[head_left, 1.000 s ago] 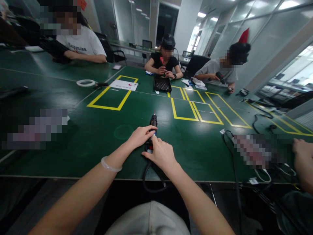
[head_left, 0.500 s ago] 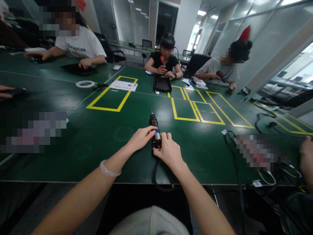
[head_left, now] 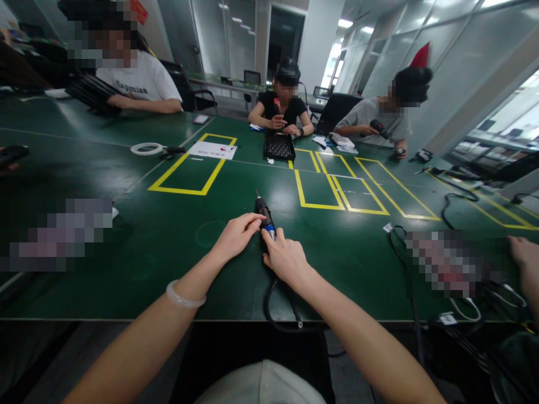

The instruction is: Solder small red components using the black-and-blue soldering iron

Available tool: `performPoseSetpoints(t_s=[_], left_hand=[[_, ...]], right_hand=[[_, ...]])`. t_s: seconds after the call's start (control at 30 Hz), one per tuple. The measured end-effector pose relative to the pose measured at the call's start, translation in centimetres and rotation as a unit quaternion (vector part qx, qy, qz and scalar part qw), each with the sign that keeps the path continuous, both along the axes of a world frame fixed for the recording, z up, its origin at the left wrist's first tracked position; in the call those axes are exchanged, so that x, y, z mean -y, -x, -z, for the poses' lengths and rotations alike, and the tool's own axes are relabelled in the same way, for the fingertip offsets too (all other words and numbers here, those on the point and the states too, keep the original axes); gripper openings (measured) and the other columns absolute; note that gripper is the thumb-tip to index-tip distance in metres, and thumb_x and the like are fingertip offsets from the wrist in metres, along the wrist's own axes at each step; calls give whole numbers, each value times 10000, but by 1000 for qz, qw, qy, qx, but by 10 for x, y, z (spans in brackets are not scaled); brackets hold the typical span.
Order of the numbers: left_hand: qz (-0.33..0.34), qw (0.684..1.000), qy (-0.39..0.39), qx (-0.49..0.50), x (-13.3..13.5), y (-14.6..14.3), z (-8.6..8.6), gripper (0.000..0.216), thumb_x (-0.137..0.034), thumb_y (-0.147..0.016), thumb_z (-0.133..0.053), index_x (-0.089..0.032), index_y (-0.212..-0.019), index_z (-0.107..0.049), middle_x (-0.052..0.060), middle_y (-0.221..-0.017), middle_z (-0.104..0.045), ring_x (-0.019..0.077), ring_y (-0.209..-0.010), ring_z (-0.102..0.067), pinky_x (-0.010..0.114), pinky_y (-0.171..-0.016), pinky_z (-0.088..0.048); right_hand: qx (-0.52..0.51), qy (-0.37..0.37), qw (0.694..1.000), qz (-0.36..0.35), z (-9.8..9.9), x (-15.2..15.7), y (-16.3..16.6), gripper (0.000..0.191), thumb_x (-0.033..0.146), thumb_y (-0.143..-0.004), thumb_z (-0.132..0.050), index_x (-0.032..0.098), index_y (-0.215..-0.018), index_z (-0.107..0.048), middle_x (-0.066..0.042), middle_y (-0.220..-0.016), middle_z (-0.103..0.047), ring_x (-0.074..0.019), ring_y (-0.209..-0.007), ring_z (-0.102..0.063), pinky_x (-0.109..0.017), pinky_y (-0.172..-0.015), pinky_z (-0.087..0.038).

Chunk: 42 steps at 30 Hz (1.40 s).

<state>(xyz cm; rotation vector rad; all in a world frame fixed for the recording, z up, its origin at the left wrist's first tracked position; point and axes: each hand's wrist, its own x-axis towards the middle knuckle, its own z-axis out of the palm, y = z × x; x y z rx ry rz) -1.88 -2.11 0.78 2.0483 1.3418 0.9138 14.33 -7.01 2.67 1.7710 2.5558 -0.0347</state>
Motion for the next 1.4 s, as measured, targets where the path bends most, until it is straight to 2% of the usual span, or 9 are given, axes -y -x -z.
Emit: performPoseSetpoints(t_s=[0.2,0.37,0.5,0.67,0.87,0.97,1.23,1.3,1.4], left_hand=[[9,1000,-13,-10,0,1,0,372,-373,-951,-380,-206,-1145,-650,48,-1017,-678,178,-925,-623,282,-847,-459],[13,1000,-13,-19,1,0,-1,351,-363,-942,-404,-211,-1130,-658,49,-1050,-671,184,-965,-617,287,-849,-456],[19,999,-9,-25,1,-1,-1,340,-347,-938,-410,-212,-1121,-662,45,-1031,-667,181,-951,-618,285,-830,-456],[29,999,-14,-38,3,-2,-1,340,-340,-939,-405,-210,-1105,-672,47,-1010,-660,177,-911,-611,281,-802,-449],[35,998,-18,-49,3,-3,-1,349,-353,-944,-398,-216,-1111,-673,46,-1022,-655,180,-910,-601,287,-805,-439],[37,998,-18,-55,3,-3,-1,350,-356,-946,-397,-217,-1112,-673,45,-1020,-653,179,-900,-600,287,-795,-440],[42,998,-20,-53,4,-3,-1,340,-355,-949,-406,-217,-1111,-671,41,-1031,-647,181,-925,-595,292,-820,-429],[42,997,-20,-55,4,-3,-1,337,-353,-948,-409,-212,-1106,-671,40,-1017,-644,180,-918,-594,294,-819,-429],[43,997,-22,-56,4,-3,0,339,-355,-949,-406,-211,-1103,-671,41,-1011,-642,182,-913,-595,297,-815,-430]], right_hand=[[19,11,1000,17,2,-4,-20,591,309,-901,-508,275,-1445,-281,-141,-1182,-502,-255,-830,-684,-366,-685,-537],[12,30,997,70,6,-10,-61,612,363,-916,-479,275,-1476,-248,-146,-1193,-489,-270,-849,-683,-376,-713,-521],[4,56,989,138,11,-29,-116,610,386,-935,-428,292,-1500,-218,-149,-1203,-487,-282,-896,-677,-388,-769,-499],[8,80,971,224,24,-63,-205,639,444,-942,-403,278,-1518,-182,-185,-1258,-476,-308,-986,-651,-408,-863,-461],[-35,90,966,239,39,-89,-291,638,442,-947,-398,255,-1518,-183,-172,-1236,-484,-286,-1106,-588,-375,-961,-402],[-52,91,965,242,42,-93,-305,644,444,-938,-424,260,-1513,-200,-171,-1252,-474,-276,-1098,-580,-374,-981,-383],[-150,66,959,233,40,-95,-309,676,392,-879,-547,222,-1486,-303,-158,-1274,-514,-262,-1069,-580,-345,-970,-420],[-218,70,942,247,37,-93,-310,650,365,-891,-523,202,-1480,-303,-144,-1237,-561,-242,-990,-608,-328,-882,-482],[-296,103,894,322,30,-89,-311,584,281,-915,-449,189,-1470,-290,-126,-1092,-627,-193,-771,-627,-282,-650,-535]])
